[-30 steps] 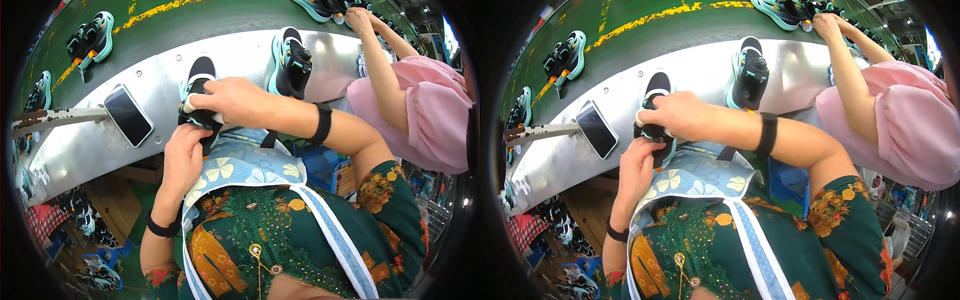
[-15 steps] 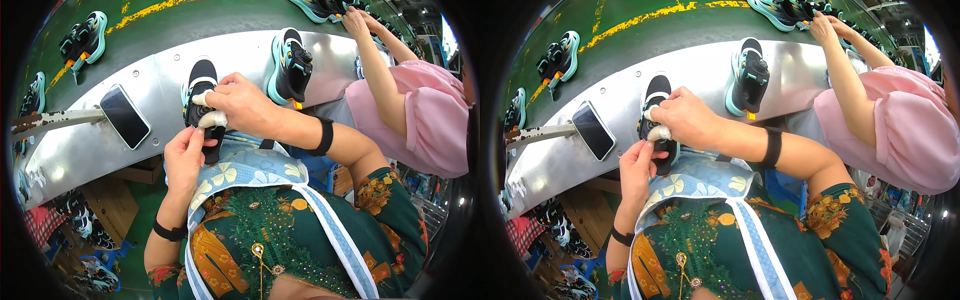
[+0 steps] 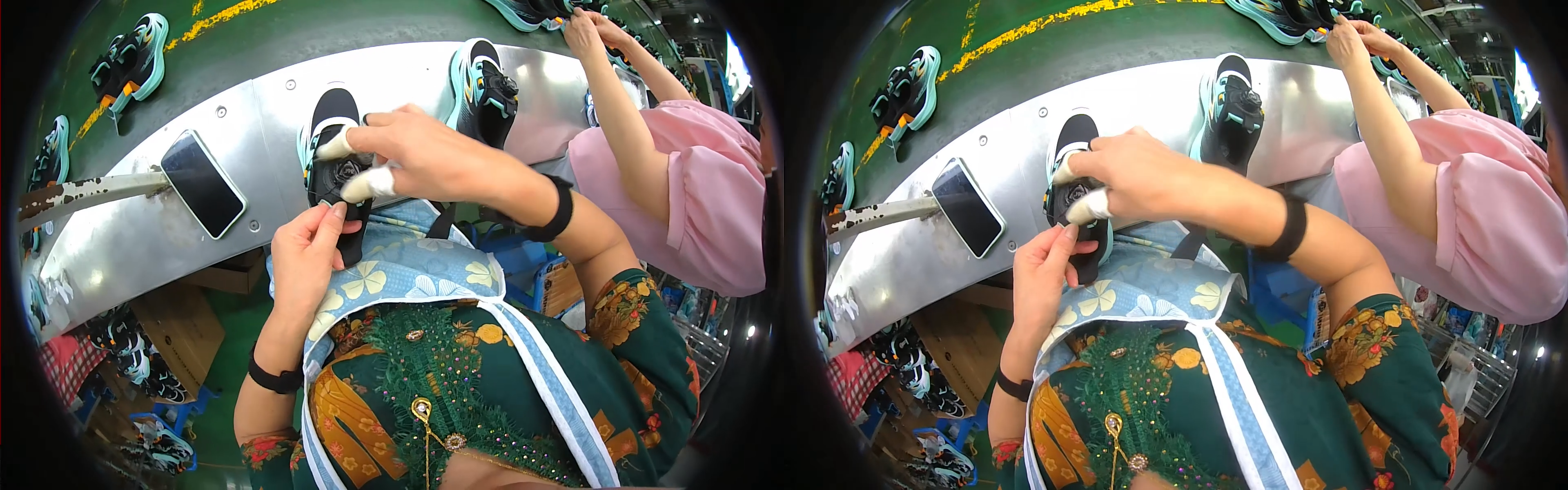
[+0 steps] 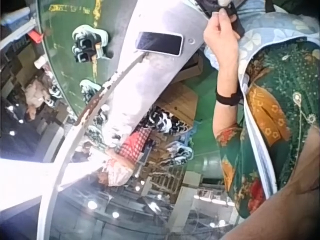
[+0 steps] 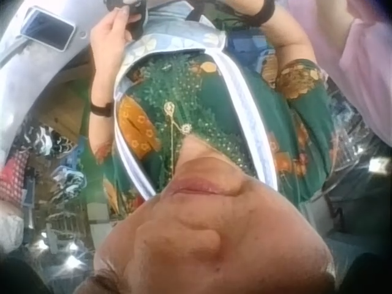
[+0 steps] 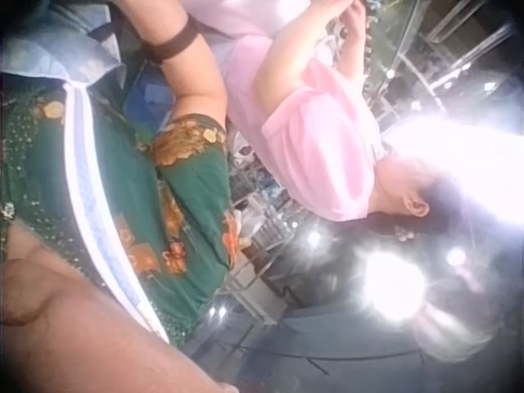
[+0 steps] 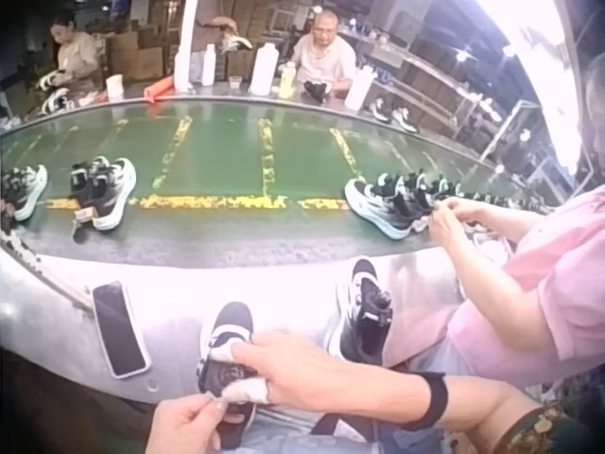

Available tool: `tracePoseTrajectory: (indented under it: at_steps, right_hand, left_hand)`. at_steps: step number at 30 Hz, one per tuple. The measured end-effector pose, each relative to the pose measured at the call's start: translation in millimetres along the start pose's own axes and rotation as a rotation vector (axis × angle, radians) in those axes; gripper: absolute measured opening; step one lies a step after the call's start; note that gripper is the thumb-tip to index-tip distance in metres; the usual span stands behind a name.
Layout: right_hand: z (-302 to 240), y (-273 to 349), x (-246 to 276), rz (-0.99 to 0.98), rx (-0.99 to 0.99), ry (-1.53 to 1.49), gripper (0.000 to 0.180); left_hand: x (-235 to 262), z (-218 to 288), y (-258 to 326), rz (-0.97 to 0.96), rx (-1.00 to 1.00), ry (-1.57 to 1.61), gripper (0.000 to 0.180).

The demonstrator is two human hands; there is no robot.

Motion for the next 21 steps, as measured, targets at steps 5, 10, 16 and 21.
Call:
tracePoseTrajectory:
  at_steps: [5, 10, 16, 21]
  right_hand:
    - [11.5, 7.4, -31.6, 0.346, 0.122, 0.244, 0.024]
    - [15.0, 6.6, -5.2, -0.04, 0.002, -0.248, 0.022]
    - [15.1, 12.2, -24.3, 0.327, 0.104, 0.147, 0.027]
    - [20.4, 17.0, -14.2, 0.161, 0.149, 0.034, 0.022]
  left_hand:
    - [-4.4, 2.0, -4.0, -0.063, -0.014, -0.077, 0.026]
    - [-5.1, -2.9, -7.0, -0.092, 0.042, 0.061, 0.027]
    - [-11.7, 0.8, -6.8, -0.079, 0.086, 0.02, 0.029]
    - [-13.7, 2.2, -8.0, -0.086, 0.064, -0.008, 0.029]
Point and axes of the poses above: each hand's wrist, its own y-axis away from the middle knuckle, its own x-axis out of the back of the hand, z = x × y, the point moved 2 cm from there along -y, towards the middle knuckle
